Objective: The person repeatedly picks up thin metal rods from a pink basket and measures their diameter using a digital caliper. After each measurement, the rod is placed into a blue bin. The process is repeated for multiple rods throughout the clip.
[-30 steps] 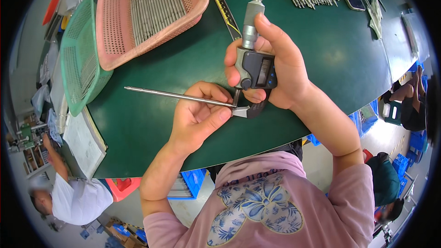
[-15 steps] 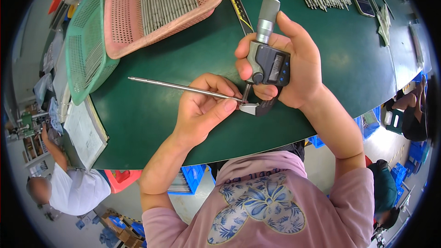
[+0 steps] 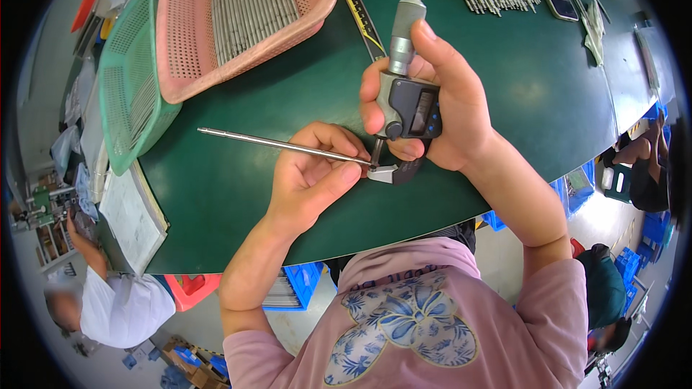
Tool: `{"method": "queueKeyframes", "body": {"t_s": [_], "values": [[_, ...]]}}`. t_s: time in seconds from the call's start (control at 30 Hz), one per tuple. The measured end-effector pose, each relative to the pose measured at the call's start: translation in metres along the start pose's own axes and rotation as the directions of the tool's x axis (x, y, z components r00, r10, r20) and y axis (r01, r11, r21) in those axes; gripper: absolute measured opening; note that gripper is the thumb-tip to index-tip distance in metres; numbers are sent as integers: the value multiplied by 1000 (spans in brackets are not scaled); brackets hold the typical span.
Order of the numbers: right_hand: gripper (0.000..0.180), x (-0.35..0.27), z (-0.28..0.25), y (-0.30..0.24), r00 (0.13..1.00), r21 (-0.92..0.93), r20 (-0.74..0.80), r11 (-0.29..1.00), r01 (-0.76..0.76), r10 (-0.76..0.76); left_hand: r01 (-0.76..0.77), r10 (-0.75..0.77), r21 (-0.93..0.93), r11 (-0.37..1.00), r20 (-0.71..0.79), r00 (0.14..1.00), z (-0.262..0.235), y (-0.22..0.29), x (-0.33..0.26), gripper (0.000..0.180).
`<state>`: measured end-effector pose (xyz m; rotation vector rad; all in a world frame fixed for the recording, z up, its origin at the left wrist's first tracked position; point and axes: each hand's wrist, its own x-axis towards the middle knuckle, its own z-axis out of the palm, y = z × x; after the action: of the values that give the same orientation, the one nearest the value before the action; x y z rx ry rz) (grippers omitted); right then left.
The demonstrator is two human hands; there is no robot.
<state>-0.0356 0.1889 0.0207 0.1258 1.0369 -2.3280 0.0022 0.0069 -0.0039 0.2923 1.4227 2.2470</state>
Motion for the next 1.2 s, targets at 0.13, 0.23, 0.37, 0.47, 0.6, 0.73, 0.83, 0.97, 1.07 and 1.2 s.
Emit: {"method": "queueKeyframes", "body": {"t_s": [0.13,0.23,0.37,0.47,0.6,0.73,0.83,0.97,1.07,1.2], "values": [[65,0,0,0,1000,-22,-20,1000,6,-7,19,-18,7,1000,-39,999,2,1,0,14],[65,-1,0,1,1000,-11,-4,1000,5,-5,42,-42,3,999,-73,996,2,2,-1,15],[63,-1,0,0,1000,37,6,999,-22,22,42,-42,-2,999,-68,997,-1,0,-2,15],[62,0,-3,-1,998,93,29,994,-56,53,34,-35,-30,999,-60,998,-2,0,-1,14],[62,0,-2,-2,996,93,35,992,-81,78,3,-4,-30,1000,-35,999,-1,0,0,15],[62,0,1,0,999,91,-14,995,-39,40,-24,24,-36,999,-13,1000,-3,-2,0,16],[62,0,0,0,999,98,-19,995,-32,34,-28,27,-38,999,-10,1000,-2,-1,1,16],[64,0,0,0,999,101,-9,994,-35,36,-25,25,-31,999,2,1000,-2,-1,1,16],[65,0,-1,0,999,88,-1,995,-43,43,-29,29,-22,999,9,1000,-2,-1,1,16],[67,-1,-1,-1,998,58,-20,996,-61,63,-12,12,-25,1000,1,1000,-1,-1,1,17]]}}
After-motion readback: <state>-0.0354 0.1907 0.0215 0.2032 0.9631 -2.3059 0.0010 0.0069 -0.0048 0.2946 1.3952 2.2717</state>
